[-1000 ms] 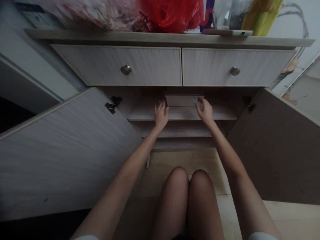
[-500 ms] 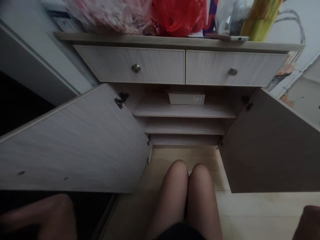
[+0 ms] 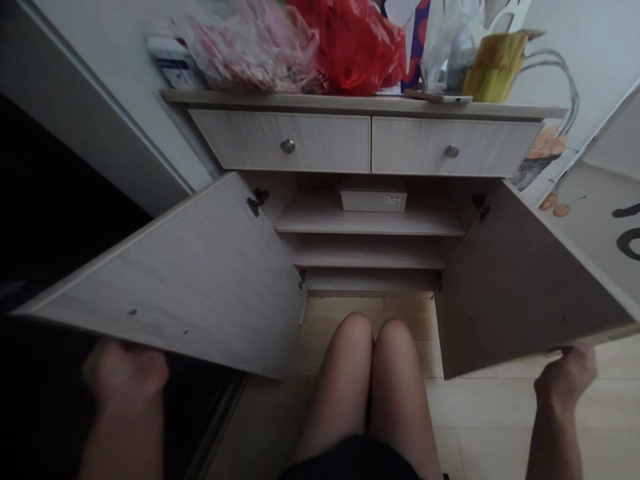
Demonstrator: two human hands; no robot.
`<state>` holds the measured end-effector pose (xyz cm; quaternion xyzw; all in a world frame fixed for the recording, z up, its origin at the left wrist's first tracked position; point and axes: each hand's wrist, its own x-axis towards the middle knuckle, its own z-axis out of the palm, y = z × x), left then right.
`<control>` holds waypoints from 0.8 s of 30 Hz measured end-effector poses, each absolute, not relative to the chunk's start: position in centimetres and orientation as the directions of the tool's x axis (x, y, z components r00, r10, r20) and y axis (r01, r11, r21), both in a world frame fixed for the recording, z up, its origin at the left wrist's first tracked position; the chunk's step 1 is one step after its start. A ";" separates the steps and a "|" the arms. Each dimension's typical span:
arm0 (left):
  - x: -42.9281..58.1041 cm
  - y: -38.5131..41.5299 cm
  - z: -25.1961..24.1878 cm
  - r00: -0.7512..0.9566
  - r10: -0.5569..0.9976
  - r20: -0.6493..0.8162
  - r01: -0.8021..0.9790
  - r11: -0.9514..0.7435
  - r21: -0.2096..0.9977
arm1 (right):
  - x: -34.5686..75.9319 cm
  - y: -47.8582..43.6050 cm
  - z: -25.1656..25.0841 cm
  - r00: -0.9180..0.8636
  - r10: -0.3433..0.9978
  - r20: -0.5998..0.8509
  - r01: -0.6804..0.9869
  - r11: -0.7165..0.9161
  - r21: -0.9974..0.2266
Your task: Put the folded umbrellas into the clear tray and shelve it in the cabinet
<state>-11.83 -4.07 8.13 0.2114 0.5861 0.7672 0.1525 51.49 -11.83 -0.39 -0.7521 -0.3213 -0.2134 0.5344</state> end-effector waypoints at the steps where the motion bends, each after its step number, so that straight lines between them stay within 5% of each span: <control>1: -11.0 -4.2 7.3 -0.869 0.464 0.172 0.026 -0.304 0.952 | 50.7 -12.0 -0.7 0.719 0.244 0.651 0.695 -0.209 -0.688; 7: -5.5 -3.4 2.0 -0.808 0.478 0.344 0.229 -0.283 0.931 | 43.7 -9.8 -0.1 0.562 0.359 0.745 0.800 -0.005 -0.600; 11: -2.0 -1.7 0.8 -0.605 0.586 0.540 0.424 -0.337 0.841 | 39.1 -6.4 1.0 0.453 0.436 0.778 0.795 0.197 -0.574; 15: 2.4 1.4 1.5 -0.420 0.641 0.642 0.424 -0.487 0.764 | 35.6 -2.2 1.8 0.393 0.496 0.774 0.751 0.313 -0.581; 24: 10.9 10.9 2.6 -0.250 0.724 0.642 0.375 -0.539 0.754 | 30.2 7.0 3.2 0.407 0.602 0.687 0.751 0.208 -0.627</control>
